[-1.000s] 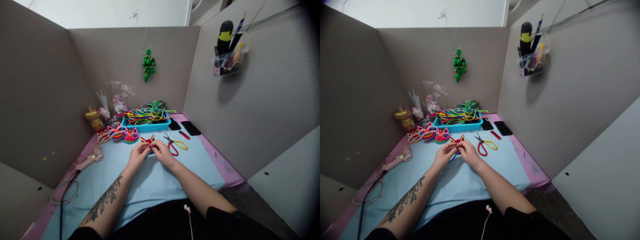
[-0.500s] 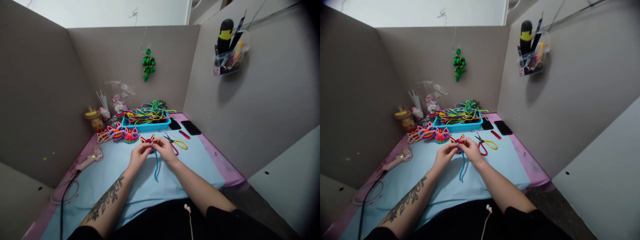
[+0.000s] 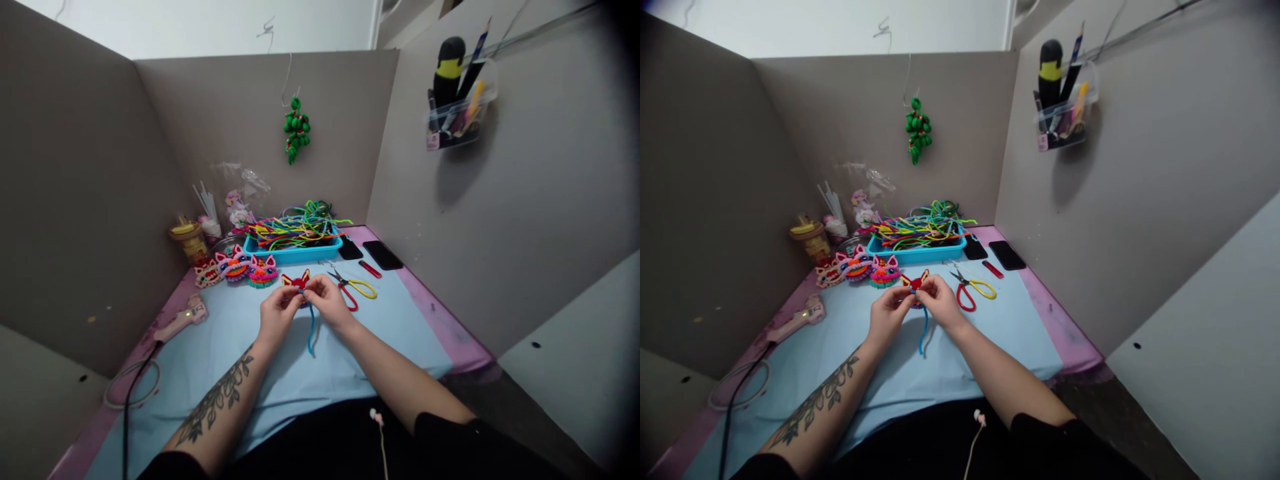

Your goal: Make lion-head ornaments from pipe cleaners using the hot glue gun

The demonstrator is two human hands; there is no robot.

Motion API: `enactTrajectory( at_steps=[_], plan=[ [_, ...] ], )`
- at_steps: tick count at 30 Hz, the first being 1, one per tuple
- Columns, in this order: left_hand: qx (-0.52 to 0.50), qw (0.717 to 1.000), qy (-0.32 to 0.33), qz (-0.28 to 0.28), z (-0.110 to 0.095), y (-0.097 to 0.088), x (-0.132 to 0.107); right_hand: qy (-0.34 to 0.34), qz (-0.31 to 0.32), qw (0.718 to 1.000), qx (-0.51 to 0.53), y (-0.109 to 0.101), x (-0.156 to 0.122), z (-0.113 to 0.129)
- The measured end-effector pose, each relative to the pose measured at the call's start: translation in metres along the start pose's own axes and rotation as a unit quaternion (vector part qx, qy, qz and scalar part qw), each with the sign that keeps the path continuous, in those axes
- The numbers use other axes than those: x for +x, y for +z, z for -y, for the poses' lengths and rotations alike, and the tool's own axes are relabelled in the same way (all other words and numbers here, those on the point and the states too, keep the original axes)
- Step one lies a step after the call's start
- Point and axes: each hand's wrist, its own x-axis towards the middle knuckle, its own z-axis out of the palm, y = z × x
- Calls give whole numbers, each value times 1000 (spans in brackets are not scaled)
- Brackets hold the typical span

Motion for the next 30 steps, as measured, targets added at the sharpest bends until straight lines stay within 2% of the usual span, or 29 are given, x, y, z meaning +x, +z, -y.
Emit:
enactTrajectory(
  at_steps=[4, 14, 20, 30],
  plan=[
    [-3, 1000, 0, 14, 4, -1, 1, 14, 35, 999, -5, -1, -1, 0],
    [21, 1000, 12, -12, -1, -2, 2, 8, 46, 999, -15, -1, -2, 0],
    [22, 1000, 16, -10, 2, -3, 2, 21, 53, 998, -1, -1, -1, -1],
    [38, 999, 22, -3, 1, -3, 2, 0, 68, 997, -33, -2, -2, -1]
  ],
)
